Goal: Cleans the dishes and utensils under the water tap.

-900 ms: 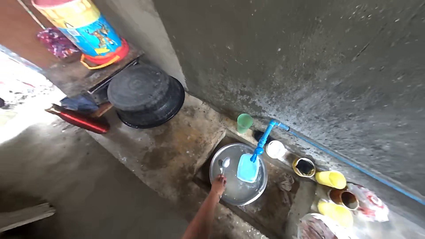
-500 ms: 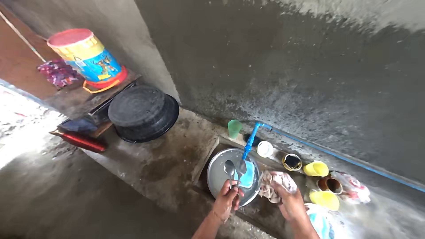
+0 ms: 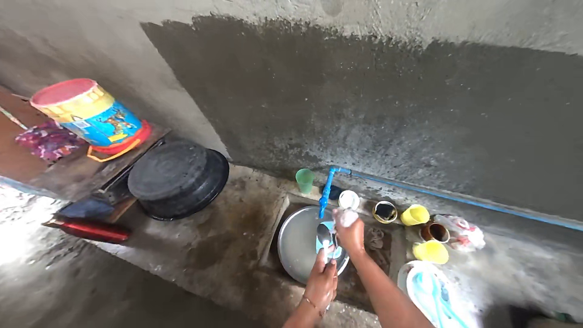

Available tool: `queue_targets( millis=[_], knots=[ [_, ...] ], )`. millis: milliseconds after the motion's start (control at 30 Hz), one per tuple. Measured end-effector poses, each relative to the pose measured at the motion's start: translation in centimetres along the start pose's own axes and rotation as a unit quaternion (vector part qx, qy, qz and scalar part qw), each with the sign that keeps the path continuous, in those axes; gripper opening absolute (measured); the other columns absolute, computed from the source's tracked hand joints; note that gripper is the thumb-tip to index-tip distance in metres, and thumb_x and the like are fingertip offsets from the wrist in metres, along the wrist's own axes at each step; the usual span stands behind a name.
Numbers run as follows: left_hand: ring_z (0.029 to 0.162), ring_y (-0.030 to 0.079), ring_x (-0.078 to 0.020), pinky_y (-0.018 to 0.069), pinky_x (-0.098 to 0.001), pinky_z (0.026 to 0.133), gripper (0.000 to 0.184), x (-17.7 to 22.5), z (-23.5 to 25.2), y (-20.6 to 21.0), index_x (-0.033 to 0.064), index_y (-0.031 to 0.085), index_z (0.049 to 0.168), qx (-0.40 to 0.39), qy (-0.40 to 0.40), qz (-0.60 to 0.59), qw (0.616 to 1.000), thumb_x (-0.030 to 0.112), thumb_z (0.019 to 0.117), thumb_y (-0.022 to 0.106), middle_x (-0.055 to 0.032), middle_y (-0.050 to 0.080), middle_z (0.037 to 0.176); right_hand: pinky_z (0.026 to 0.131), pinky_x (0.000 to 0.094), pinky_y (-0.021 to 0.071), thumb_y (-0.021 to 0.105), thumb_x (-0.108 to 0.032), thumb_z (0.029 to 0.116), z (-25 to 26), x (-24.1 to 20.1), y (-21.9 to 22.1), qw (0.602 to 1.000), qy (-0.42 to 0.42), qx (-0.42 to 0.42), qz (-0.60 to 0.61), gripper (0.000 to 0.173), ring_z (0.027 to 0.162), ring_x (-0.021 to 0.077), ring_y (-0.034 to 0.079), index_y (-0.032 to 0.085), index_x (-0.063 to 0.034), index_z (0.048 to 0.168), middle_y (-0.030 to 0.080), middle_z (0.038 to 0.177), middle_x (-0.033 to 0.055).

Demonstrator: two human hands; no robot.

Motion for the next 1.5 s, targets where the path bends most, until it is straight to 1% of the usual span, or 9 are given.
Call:
queue_targets(
  millis=[67,167,400,633,900,1067,1233,1333,1500],
  knots=[
    [0.044,0.035,-0.0069,0.0335,-0.0227,0.039,0.045,0.7,0.3,0.8,0.0150,0.033,0.154,0.005,-0.008,0.004,1.000,0.012,0.1091,0.038,0.0029,0.038,0.067,0.053,0.0246,0.0525,0.054,-0.016,0.1064,0.4,1.4,-0.1,0.954,0.106,0.064,0.273,0.020,0.057,0.0087,0.058,0.061,0.0025,0.112,0.063,0.076,0.0052],
    [0.043,0.035,-0.0055,0.0323,-0.0204,0.037,0.035,0.6,1.1,0.7,0.0158,0.034,0.146,0.017,-0.029,-0.037,0.999,0.014,0.1108,0.036,0.0038,0.037,0.066,0.053,0.0249,0.0542,0.044,-0.024,0.1103,-1.9,1.9,0.6,0.870,0.195,0.008,0.453,0.023,0.056,0.0079,0.060,0.058,-0.0056,0.112,0.062,0.072,0.0011],
    [0.042,0.035,-0.0057,0.0314,-0.0201,0.036,0.023,-1.3,1.6,3.3,0.0123,0.042,0.133,0.005,-0.071,-0.010,0.997,0.014,0.1109,0.037,0.0037,0.037,0.063,0.084,0.0299,0.0595,0.071,0.003,0.0895,-1.1,4.8,-3.7,0.975,0.049,0.056,0.209,0.031,0.089,0.0136,0.069,0.060,0.0098,0.118,0.070,0.101,0.0146],
    [0.045,0.038,-0.0058,0.0330,-0.0203,0.040,0.018,-1.5,4.0,5.0,0.0114,0.046,0.126,-0.023,-0.074,0.046,0.996,0.019,0.1115,0.038,0.0033,0.042,0.064,0.073,0.0348,0.0618,0.069,-0.001,0.0947,-1.8,6.8,-6.1,0.931,0.196,0.030,0.305,0.034,0.081,0.0187,0.070,0.056,0.0056,0.125,0.070,0.100,0.0155],
    [0.048,0.045,-0.0053,0.0370,-0.0210,0.044,0.035,-2.8,6.9,8.6,0.0071,0.043,0.143,-0.090,-0.124,0.189,0.970,0.022,0.1124,0.036,-0.0048,0.064,0.079,0.062,0.0316,0.0571,0.055,-0.009,0.1046,-2.5,10.0,-9.3,0.915,0.275,0.075,0.286,0.020,0.068,0.0140,0.065,0.058,0.0031,0.120,0.067,0.086,0.0101],
    [0.043,0.036,-0.0034,0.0308,-0.0194,0.042,0.053,-3.8,7.7,9.1,0.0032,0.068,0.118,-0.112,-0.113,0.181,0.971,0.032,0.1136,0.024,0.0050,0.049,0.059,0.057,0.0301,0.0541,0.034,-0.020,0.1119,5.0,17.4,-18.0,0.858,0.244,0.232,0.389,0.024,0.062,0.0129,0.060,0.051,-0.0035,0.114,0.060,0.078,0.0042],
    [0.048,0.045,-0.0046,0.0418,-0.0186,0.046,0.031,-5.3,8.3,6.9,0.0025,0.061,0.109,-0.100,-0.139,0.137,0.976,0.018,0.1118,0.034,0.0046,0.048,0.063,0.068,0.0269,0.0569,0.029,-0.021,0.1118,8.8,21.6,-22.7,0.763,0.271,0.256,0.528,0.026,0.072,0.0137,0.062,0.049,-0.0044,0.113,0.057,0.086,0.0066],
    [0.055,0.058,-0.0094,0.0518,-0.0229,0.052,0.026,-5.4,7.9,6.5,0.0028,0.056,0.115,-0.121,-0.150,0.140,0.971,0.016,0.1117,0.034,-0.0005,0.058,0.070,0.074,0.0318,0.0587,0.030,-0.022,0.1117,9.2,22.2,-23.2,0.732,0.250,0.289,0.564,0.026,0.081,0.0184,0.065,0.047,-0.0033,0.118,0.059,0.095,0.0109],
    [0.048,0.039,-0.0050,0.0338,-0.0206,0.043,0.037,-5.5,8.1,6.7,0.0107,0.049,0.144,-0.137,-0.156,0.126,0.970,0.013,0.1099,0.034,0.0038,0.046,0.070,0.078,0.0416,0.0608,0.030,-0.032,0.1129,5.9,17.9,-19.8,0.803,0.241,0.207,0.505,0.036,0.088,0.0238,0.068,0.047,-0.0031,0.127,0.063,0.101,0.0134]
  ],
)
Point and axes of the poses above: each hand's wrist, its own z-axis towards the middle knuckle, its own y-axis out of the palm, x = y × z, the point moved 4 cm from there along z, towards the middle knuckle
